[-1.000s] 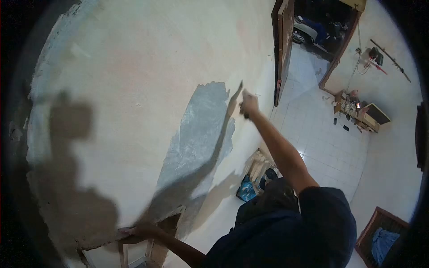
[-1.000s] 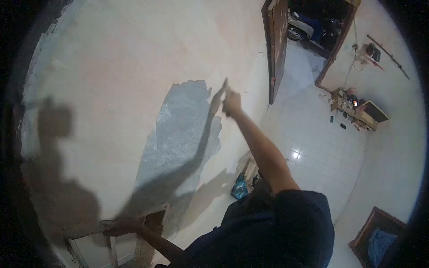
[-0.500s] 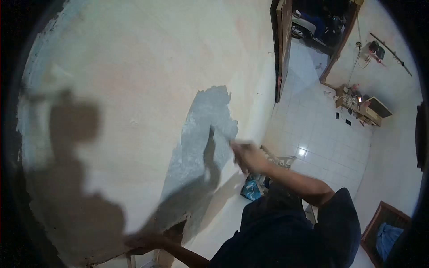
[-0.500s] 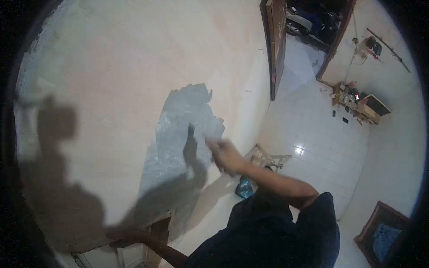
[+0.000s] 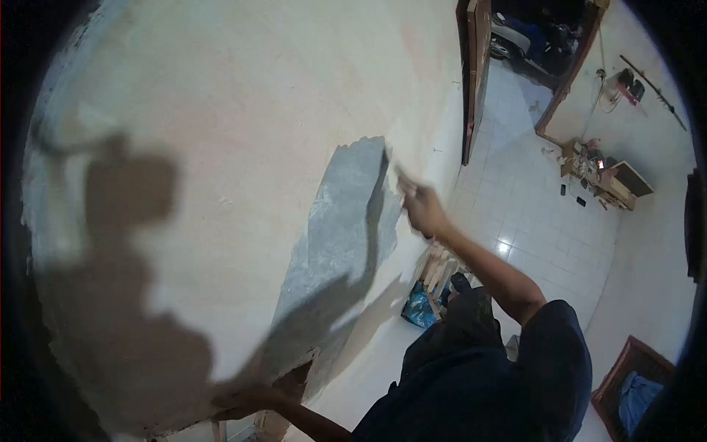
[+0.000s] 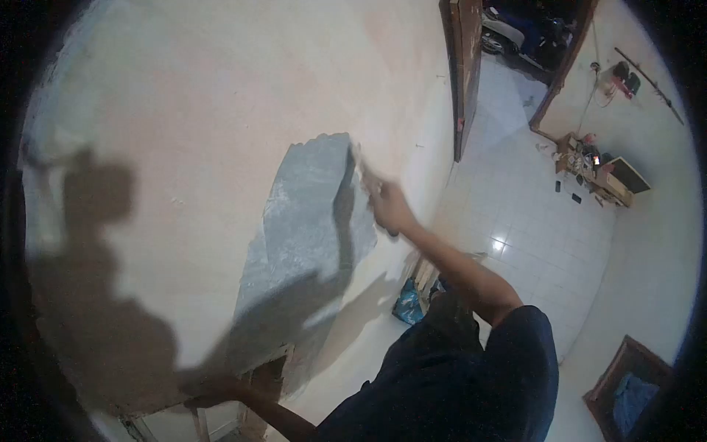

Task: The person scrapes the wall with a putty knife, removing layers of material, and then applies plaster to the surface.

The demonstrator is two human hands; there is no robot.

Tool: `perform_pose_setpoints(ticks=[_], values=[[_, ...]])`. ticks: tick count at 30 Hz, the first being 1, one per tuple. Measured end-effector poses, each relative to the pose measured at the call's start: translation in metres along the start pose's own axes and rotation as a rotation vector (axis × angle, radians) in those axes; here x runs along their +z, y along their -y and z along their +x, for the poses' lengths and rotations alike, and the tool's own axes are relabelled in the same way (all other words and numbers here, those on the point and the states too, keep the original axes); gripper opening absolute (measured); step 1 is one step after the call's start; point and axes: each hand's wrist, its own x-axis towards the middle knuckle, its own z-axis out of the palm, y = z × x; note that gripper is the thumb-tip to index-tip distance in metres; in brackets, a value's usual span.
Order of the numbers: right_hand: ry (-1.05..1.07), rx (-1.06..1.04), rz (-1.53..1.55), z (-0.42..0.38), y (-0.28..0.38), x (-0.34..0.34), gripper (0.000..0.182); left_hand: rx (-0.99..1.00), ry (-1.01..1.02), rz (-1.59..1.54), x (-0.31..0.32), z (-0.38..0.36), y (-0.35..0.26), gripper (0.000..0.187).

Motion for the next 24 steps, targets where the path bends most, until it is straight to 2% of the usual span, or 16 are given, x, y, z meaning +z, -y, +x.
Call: perform_pose_setpoints(ticks=[1,2,3,5,7,8,9,11,12,13,15,16,18,19,22,24], values=[[0.272,0.360,0.054,-0.043,0.077,-0.016,0.041,-0.001,0.009,-0.003,-0.001,0.000,-0.010,0.057],[0.409,0.391,-0.023,-0.067,0.040,-0.007,0.041,-0.147,0.037,-0.096,-0.007,0.002,-0.028,0.058],[0.537,0.466,0.037,-0.090,0.075,-0.016,0.040,-0.294,0.062,-0.188,-0.008,0.002,-0.037,0.059],[0.537,0.385,0.055,-0.102,0.062,-0.012,0.042,-0.241,0.061,-0.197,-0.003,0.000,-0.020,0.060],[0.240,0.502,-0.167,-0.031,0.063,-0.020,0.043,-0.180,0.066,-0.197,-0.006,0.002,-0.019,0.062],[0.064,0.263,0.131,0.013,0.047,-0.029,0.042,-0.254,0.063,-0.188,-0.010,0.004,-0.034,0.063],[-0.027,0.290,0.234,0.031,0.062,-0.031,0.041,-0.331,0.053,-0.184,-0.011,0.003,-0.046,0.065],[-0.182,0.041,0.118,0.087,0.032,-0.041,0.045,-0.314,0.091,-0.209,-0.012,0.001,-0.054,0.065],[-0.209,0.170,0.296,0.088,0.062,-0.051,0.045,-0.297,0.138,-0.224,-0.016,0.001,-0.054,0.068],[-0.272,0.120,0.355,0.096,0.066,-0.058,0.045,-0.297,0.138,-0.225,-0.014,-0.001,-0.035,0.068],[-0.369,0.084,0.372,0.104,0.079,-0.067,0.045,0.076,0.098,0.152,-0.003,-0.004,0.002,0.065],[-0.366,0.082,0.374,0.102,0.081,-0.070,0.045,0.075,0.094,0.153,-0.003,-0.003,0.005,0.065],[-0.380,0.124,0.446,0.095,0.082,-0.076,0.045,-0.299,0.096,-0.272,-0.008,0.004,-0.030,0.059],[-0.382,0.119,0.446,0.090,0.080,-0.074,0.045,-0.301,0.094,-0.276,-0.006,0.003,-0.026,0.059],[-0.175,0.136,0.193,0.049,0.056,-0.053,0.044,-0.161,0.028,-0.148,-0.003,0.000,-0.006,0.056],[0.192,-0.076,-0.005,0.005,-0.025,-0.020,0.043,0.026,0.055,-0.112,-0.001,-0.002,-0.001,0.057]])
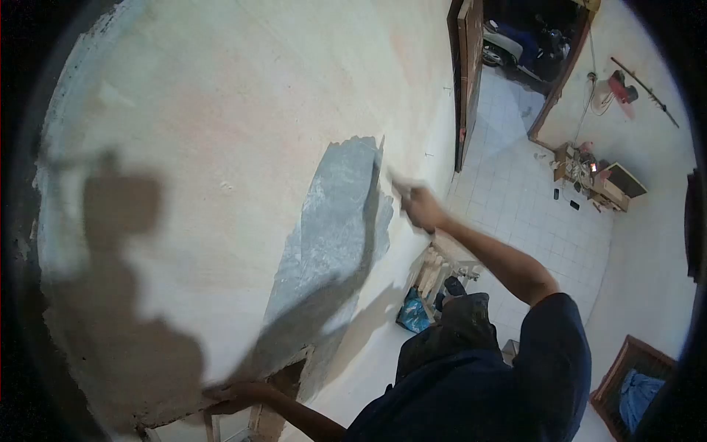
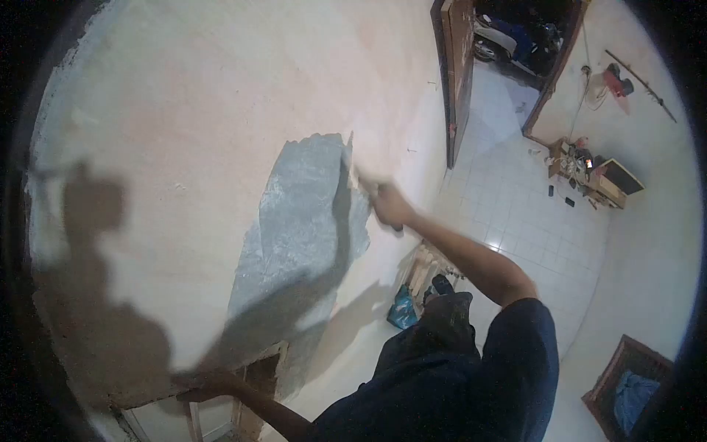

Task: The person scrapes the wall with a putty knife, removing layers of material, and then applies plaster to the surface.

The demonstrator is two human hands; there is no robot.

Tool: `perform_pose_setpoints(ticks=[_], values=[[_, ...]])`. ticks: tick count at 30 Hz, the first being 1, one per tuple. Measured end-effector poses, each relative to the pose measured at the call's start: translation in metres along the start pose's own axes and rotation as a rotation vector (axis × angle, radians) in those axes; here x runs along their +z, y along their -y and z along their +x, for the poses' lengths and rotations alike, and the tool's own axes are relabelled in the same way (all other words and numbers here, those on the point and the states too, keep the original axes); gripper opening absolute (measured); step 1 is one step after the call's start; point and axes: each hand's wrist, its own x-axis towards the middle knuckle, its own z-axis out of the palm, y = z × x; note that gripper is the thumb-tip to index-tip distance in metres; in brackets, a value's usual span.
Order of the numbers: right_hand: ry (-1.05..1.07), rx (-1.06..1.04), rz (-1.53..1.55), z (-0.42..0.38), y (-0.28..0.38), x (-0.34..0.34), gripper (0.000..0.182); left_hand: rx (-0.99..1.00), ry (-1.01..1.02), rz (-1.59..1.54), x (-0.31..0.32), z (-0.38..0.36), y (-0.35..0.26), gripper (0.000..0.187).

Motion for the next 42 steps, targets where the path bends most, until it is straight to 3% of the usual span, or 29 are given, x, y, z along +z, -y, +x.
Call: perform_pose_setpoints(ticks=[1,3,4,5,6,7,9,10,11,13,14,15,19,21,23,25,28,30,31,32,33,34,35,37,38,39,40,41,42], values=[[0.303,0.325,-0.054,-0.042,0.060,-0.003,0.044,0.000,-0.004,-0.002,0.001,0.001,-0.002,0.057],[0.470,0.316,-0.028,-0.075,0.074,0.002,0.047,-0.185,-0.021,-0.165,0.001,0.005,-0.010,0.058],[0.339,0.353,-0.045,-0.069,0.090,-0.007,0.048,-0.188,-0.027,-0.162,0.003,0.004,-0.009,0.058],[0.104,-0.097,-0.089,-0.028,0.019,-0.002,0.048,-0.045,-0.050,0.055,0.004,0.002,-0.006,0.059],[0.077,0.443,-0.161,0.013,0.078,-0.027,0.045,0.096,-0.066,0.275,0.002,-0.001,-0.004,0.060],[0.062,0.336,0.090,0.026,0.115,-0.040,0.045,0.090,-0.064,0.287,-0.002,-0.002,-0.003,0.060],[-0.121,0.066,-0.048,0.041,0.069,-0.047,0.043,-0.200,-0.026,-0.093,0.003,0.003,-0.006,0.047],[-0.304,0.135,-0.020,0.052,0.084,-0.067,0.043,0.105,-0.068,0.151,-0.003,0.002,-0.026,0.042],[-0.507,0.220,0.176,0.064,0.097,-0.088,0.041,0.095,-0.055,0.159,-0.007,-0.002,-0.020,0.042],[-0.719,0.043,0.383,0.072,0.123,-0.130,0.039,0.187,-0.100,0.057,0.003,0.003,-0.003,0.037],[-0.780,-0.086,0.397,0.072,0.137,-0.146,0.039,0.042,-0.070,0.048,0.003,0.005,-0.004,0.040],[-0.838,-0.215,0.408,0.072,0.146,-0.161,0.040,0.047,-0.074,0.044,0.004,0.007,-0.001,0.040],[-0.853,-0.260,0.438,0.067,0.162,-0.195,0.045,-0.049,-0.140,-0.178,0.006,0.001,-0.008,0.039],[-0.851,-0.288,0.481,0.065,0.167,-0.194,0.046,-0.183,-0.072,-0.217,0.006,-0.001,-0.005,0.039],[-0.868,-0.335,0.452,0.070,0.158,-0.189,0.046,-0.110,-0.103,-0.222,0.003,0.001,-0.016,0.042],[-0.739,-0.133,0.521,0.067,0.156,-0.165,0.047,-0.038,-0.135,-0.226,0.002,0.001,-0.022,0.045],[-0.622,-0.044,0.381,0.066,0.135,-0.113,0.038,-0.052,-0.151,-0.226,0.001,-0.003,-0.026,0.045],[-0.495,0.022,0.294,0.070,0.081,-0.071,0.033,-0.295,-0.052,-0.290,-0.006,-0.001,-0.045,0.041],[-0.163,0.146,-0.169,0.060,0.045,-0.050,0.031,-0.296,-0.053,-0.288,-0.005,-0.002,-0.040,0.041],[0.134,0.330,-0.305,0.015,0.069,-0.017,0.031,-0.321,-0.024,-0.219,-0.003,-0.003,-0.029,0.042],[0.178,0.302,-0.178,-0.036,0.070,0.013,0.035,-0.343,0.002,-0.153,-0.001,-0.004,-0.021,0.043],[0.064,-0.320,0.074,-0.063,0.001,0.058,0.041,-0.339,-0.006,-0.156,0.000,-0.002,-0.013,0.043],[0.283,0.216,0.082,-0.105,0.082,0.040,0.043,-0.236,-0.028,-0.195,0.000,-0.001,-0.007,0.042],[0.030,0.069,-0.029,-0.073,0.085,0.038,0.040,-0.138,-0.060,-0.232,0.010,-0.002,-0.002,0.041],[-0.269,-0.227,-0.170,-0.001,0.033,0.035,0.035,-0.097,-0.076,-0.207,0.011,-0.003,0.004,0.040],[-0.199,0.237,-0.078,0.060,0.048,-0.004,0.031,-0.056,-0.086,-0.181,0.008,-0.004,0.008,0.039],[-0.333,0.215,0.113,0.116,0.066,-0.044,0.033,-0.058,-0.093,-0.200,0.008,-0.002,0.004,0.036],[-0.494,0.028,0.119,0.161,0.080,-0.080,0.031,-0.056,-0.097,-0.207,0.007,0.000,-0.007,0.036],[-0.642,0.036,0.633,0.184,0.113,-0.106,0.031,-0.169,-0.082,-0.277,0.004,0.001,-0.020,0.038]])
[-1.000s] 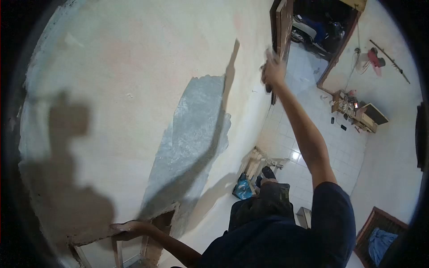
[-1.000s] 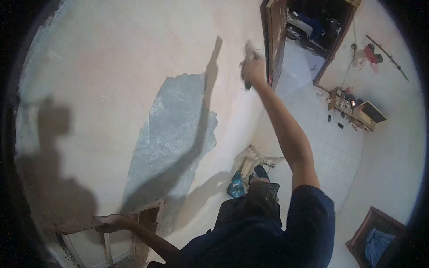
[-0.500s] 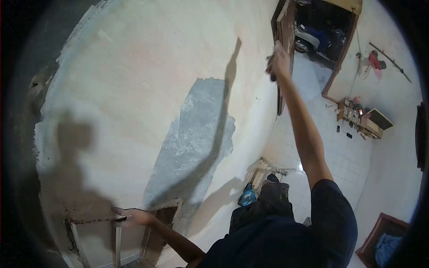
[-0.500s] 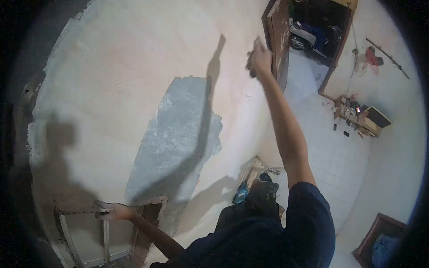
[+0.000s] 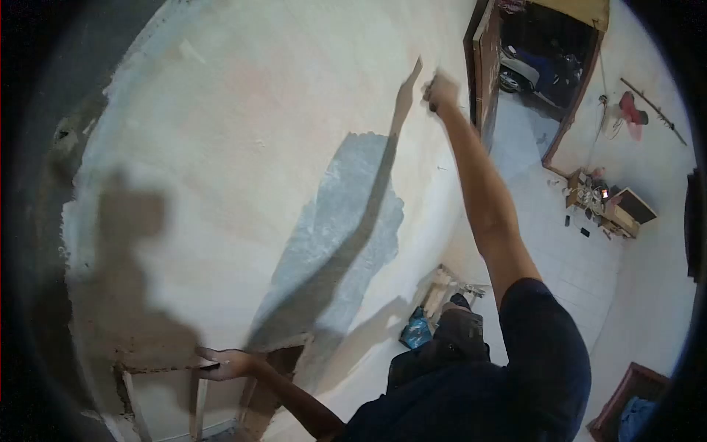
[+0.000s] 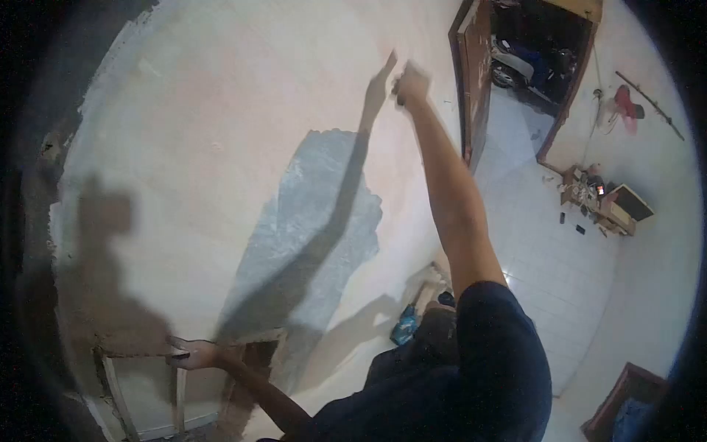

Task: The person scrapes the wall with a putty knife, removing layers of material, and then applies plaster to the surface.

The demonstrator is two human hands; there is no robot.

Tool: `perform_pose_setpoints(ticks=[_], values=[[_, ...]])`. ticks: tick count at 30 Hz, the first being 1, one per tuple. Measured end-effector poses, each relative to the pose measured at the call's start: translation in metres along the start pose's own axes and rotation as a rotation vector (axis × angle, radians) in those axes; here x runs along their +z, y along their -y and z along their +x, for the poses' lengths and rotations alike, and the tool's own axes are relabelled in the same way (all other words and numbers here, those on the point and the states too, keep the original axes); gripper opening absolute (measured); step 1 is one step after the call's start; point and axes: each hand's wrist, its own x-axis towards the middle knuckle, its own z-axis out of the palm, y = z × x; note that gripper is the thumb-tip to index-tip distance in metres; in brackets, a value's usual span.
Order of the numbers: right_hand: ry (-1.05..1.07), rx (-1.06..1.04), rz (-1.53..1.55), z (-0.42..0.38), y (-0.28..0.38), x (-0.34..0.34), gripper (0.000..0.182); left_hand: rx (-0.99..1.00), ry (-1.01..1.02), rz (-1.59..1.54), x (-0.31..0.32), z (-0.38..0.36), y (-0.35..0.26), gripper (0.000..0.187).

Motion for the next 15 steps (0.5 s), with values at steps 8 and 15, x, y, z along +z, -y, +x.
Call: perform_pose_setpoints(ticks=[8,15], values=[[0.131,-0.079,0.070,0.000,0.083,0.008,0.031,0.071,0.061,0.024,-0.005,0.000,0.022,0.047],[0.639,0.315,-0.529,-0.208,-0.016,-0.045,0.035,0.024,-0.006,0.206,0.001,0.002,0.003,0.069]])
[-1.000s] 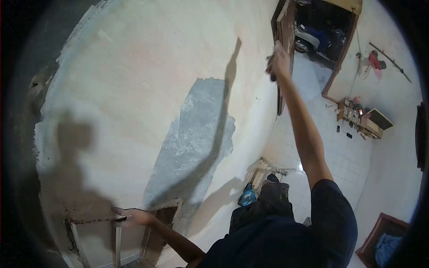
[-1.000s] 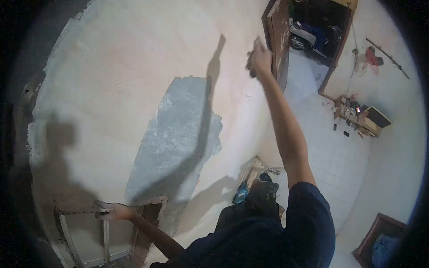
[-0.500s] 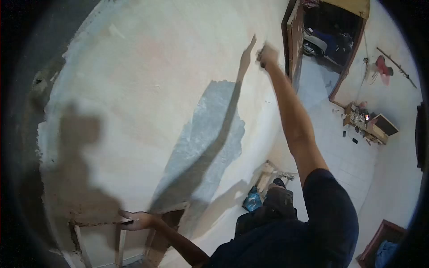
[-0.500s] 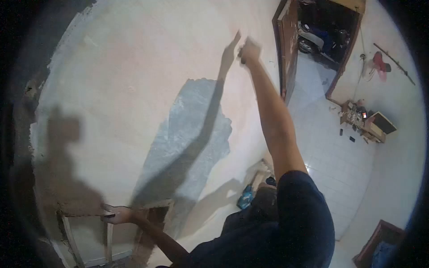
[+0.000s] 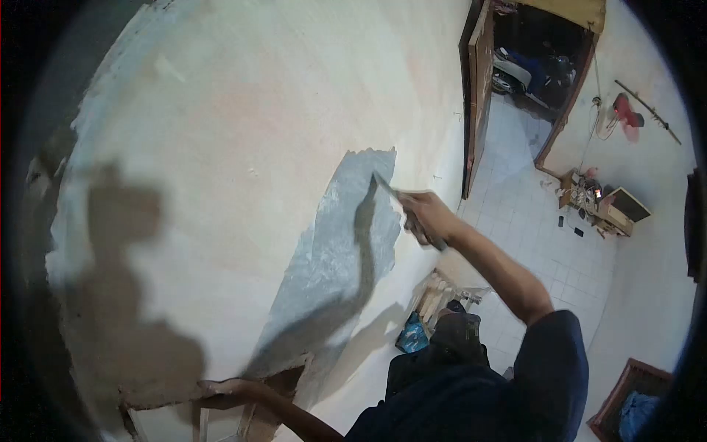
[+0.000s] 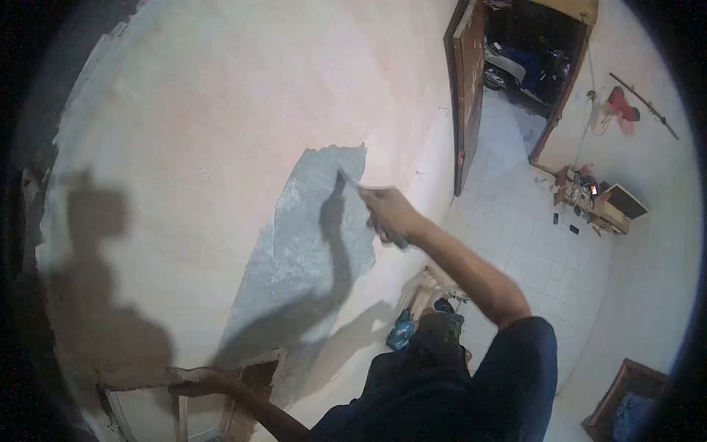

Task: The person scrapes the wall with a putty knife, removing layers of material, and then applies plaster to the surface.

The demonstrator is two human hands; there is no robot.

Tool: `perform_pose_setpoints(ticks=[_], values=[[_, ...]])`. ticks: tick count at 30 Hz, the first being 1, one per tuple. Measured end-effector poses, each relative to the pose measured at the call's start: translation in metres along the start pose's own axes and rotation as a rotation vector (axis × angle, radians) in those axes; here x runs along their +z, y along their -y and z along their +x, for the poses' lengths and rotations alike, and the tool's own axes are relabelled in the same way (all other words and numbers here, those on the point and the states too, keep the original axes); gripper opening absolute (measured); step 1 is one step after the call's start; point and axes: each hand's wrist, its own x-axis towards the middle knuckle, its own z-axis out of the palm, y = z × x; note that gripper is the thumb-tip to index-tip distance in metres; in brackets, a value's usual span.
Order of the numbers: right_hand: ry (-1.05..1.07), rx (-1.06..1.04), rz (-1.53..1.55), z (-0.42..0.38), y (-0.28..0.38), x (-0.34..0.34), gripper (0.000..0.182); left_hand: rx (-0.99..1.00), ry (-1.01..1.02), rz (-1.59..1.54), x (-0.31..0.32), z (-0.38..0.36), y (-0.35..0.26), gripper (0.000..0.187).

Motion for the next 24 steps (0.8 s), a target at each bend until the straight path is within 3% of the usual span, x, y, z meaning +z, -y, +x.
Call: perform_pose_setpoints(ticks=[2,3,4,5,6,7,8,9,11,14,15,17,18,19,20,21,22,24], values=[[-0.005,-0.223,-0.208,-0.006,0.015,-0.012,0.033,-0.083,0.045,0.063,-0.005,0.002,0.003,0.072],[-0.163,-0.035,0.007,0.028,0.002,-0.024,0.032,0.141,-0.039,0.112,-0.002,0.003,0.032,0.074],[-0.326,0.141,0.221,0.082,-0.010,-0.042,0.034,0.147,-0.029,0.110,-0.005,0.003,0.029,0.074],[-0.368,0.146,0.122,0.122,-0.020,-0.070,0.034,0.224,-0.041,0.110,-0.004,0.002,0.024,0.074],[-0.335,0.144,0.421,0.179,-0.051,-0.112,0.031,0.304,-0.055,0.113,-0.003,0.002,0.017,0.074],[-0.492,0.214,0.635,0.185,-0.035,-0.123,0.030,0.305,-0.057,0.105,-0.002,0.002,0.010,0.074],[-0.648,0.291,0.847,0.186,-0.027,-0.131,0.029,0.147,-0.013,0.045,-0.003,0.001,0.002,0.073],[-0.652,0.297,0.847,0.186,-0.032,-0.135,0.029,-0.011,0.032,-0.011,-0.004,0.002,0.000,0.072],[-0.503,0.165,0.745,0.187,-0.036,-0.138,0.020,0.002,0.027,-0.014,-0.004,0.005,0.011,0.068],[-0.501,0.198,0.587,0.155,-0.025,-0.105,0.025,-0.023,0.014,-0.050,-0.006,0.002,0.001,0.061],[-0.534,0.114,0.419,0.137,-0.022,-0.088,0.029,-0.049,0.014,-0.092,-0.006,0.002,-0.008,0.059],[-0.510,-0.008,0.411,0.088,-0.016,-0.052,0.030,-0.080,0.011,-0.097,-0.007,0.000,-0.018,0.056],[-0.473,-0.098,0.115,0.071,-0.040,-0.036,0.035,-0.113,0.003,-0.105,-0.006,0.000,-0.020,0.053],[-0.178,0.042,-0.344,0.046,-0.062,-0.023,0.041,-0.113,0.004,-0.108,-0.005,-0.001,-0.011,0.053],[-0.039,0.108,-0.261,-0.014,-0.032,0.011,0.041,-0.043,0.020,-0.060,-0.006,0.001,0.008,0.049],[0.166,-0.014,-0.320,-0.033,-0.097,0.019,0.036,0.030,0.038,-0.008,-0.006,0.003,0.020,0.045],[0.379,0.280,-0.371,-0.075,-0.024,0.029,0.038,0.035,0.037,-0.007,-0.003,0.004,0.021,0.045],[0.187,-0.343,-0.485,-0.056,-0.076,0.025,0.041,0.201,-0.049,-0.038,-0.002,0.003,0.019,0.037]])
